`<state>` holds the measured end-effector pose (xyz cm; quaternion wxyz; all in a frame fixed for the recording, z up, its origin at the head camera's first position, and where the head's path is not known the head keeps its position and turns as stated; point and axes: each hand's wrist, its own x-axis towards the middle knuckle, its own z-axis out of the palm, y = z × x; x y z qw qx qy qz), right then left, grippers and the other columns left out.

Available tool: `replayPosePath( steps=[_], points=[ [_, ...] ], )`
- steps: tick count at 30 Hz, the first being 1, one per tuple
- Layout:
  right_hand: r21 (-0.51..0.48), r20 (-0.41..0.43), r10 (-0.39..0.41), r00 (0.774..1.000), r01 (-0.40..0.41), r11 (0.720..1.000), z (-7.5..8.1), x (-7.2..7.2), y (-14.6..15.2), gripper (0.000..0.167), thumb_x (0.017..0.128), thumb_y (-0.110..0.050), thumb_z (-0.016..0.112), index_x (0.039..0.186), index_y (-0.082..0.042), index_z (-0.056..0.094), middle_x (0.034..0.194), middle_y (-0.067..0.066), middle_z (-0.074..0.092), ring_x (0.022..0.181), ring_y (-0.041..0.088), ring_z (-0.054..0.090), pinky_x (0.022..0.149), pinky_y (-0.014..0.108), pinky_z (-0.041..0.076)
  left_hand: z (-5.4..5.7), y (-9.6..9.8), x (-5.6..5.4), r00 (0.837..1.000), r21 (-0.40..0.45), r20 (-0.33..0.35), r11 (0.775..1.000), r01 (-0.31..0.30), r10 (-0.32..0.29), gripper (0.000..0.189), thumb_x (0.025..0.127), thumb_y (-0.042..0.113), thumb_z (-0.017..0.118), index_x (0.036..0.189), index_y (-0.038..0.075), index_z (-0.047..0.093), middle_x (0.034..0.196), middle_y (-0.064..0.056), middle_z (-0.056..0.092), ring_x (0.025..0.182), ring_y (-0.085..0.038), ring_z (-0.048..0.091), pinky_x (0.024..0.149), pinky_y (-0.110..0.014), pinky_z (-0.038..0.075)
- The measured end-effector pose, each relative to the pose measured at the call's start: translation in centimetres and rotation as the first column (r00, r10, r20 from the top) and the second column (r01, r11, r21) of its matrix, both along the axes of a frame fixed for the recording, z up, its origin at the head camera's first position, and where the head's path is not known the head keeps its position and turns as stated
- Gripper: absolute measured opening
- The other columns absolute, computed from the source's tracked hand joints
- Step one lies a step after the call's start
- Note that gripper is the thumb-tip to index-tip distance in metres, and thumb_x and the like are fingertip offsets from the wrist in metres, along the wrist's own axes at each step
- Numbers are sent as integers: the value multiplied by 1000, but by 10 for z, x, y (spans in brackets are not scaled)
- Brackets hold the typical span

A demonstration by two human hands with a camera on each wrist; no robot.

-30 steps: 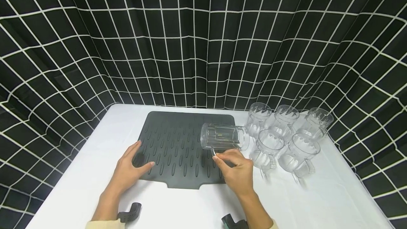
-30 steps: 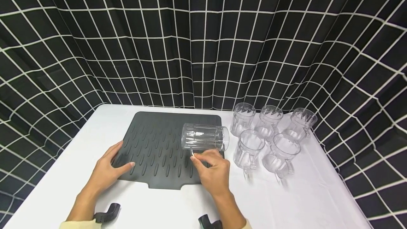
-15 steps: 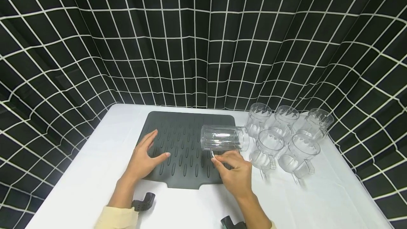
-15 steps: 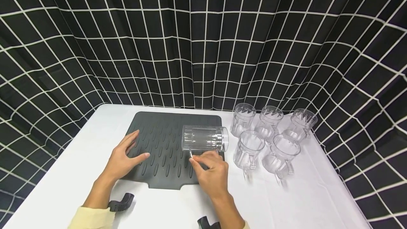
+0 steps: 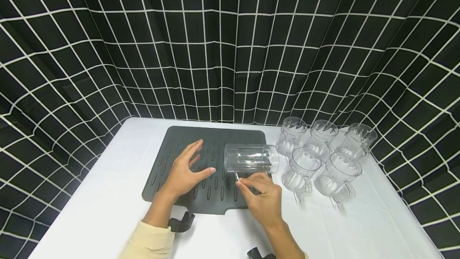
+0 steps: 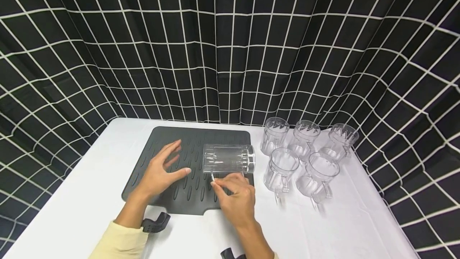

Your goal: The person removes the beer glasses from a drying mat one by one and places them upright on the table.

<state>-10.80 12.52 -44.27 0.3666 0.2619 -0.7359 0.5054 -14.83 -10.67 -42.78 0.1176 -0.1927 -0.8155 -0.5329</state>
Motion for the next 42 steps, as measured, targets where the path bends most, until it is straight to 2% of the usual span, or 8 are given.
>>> replayPosePath(
  steps=[12,18,23,28,33,38,42],
  points=[
    [65,17,-18,1000,17,998,-1,5,-4,11,70,4,82,77,-1,75,75,1,72,70,19,64,73,20,53,5,24,0,994,68,1,992,107,-108,84,78,22,83,148,9,37,147,-10,38,133,-29,40,100,-41,46],
    [92,17,-5,1000,4,996,-3,7,-7,8,73,0,81,77,-3,76,76,-1,72,72,17,64,71,32,54,4,29,0,992,77,28,989,123,-125,84,78,23,83,147,10,38,147,-8,38,132,-26,40,98,-36,48],
    [104,4,3,1000,-3,995,-4,9,-9,16,67,7,82,77,-5,76,76,-2,72,71,16,64,69,32,52,2,32,1,989,94,39,986,138,-142,82,77,19,83,146,7,40,148,-8,37,132,-28,40,98,-34,47],
    [115,-9,6,1000,-5,993,-3,10,-10,15,67,6,83,76,-4,76,75,-1,72,70,17,64,66,31,53,0,32,2,989,107,34,984,141,-146,75,77,17,83,142,5,46,143,-9,44,130,-31,43,97,-34,48],
    [114,-17,-5,1000,6,993,-4,11,-11,15,66,6,83,76,-3,76,73,-2,71,69,16,64,66,30,53,-2,32,2,987,114,57,983,144,-151,72,77,16,84,138,3,50,135,-12,50,126,-33,47,97,-35,49],
    [115,-6,-3,1000,4,993,-6,11,-11,14,68,5,82,77,-3,76,74,-1,72,71,17,64,69,29,55,0,32,3,991,87,88,992,90,-97,69,75,20,86,134,6,54,131,-11,54,120,-29,52,93,-32,52],
    [111,-16,8,1000,-6,994,-3,12,-11,16,71,4,80,85,-2,75,83,2,73,79,21,64,76,25,54,-1,33,4,993,87,106,995,48,-57,67,73,21,87,132,6,57,126,-11,57,114,-28,57,88,-31,54]
  ],
)
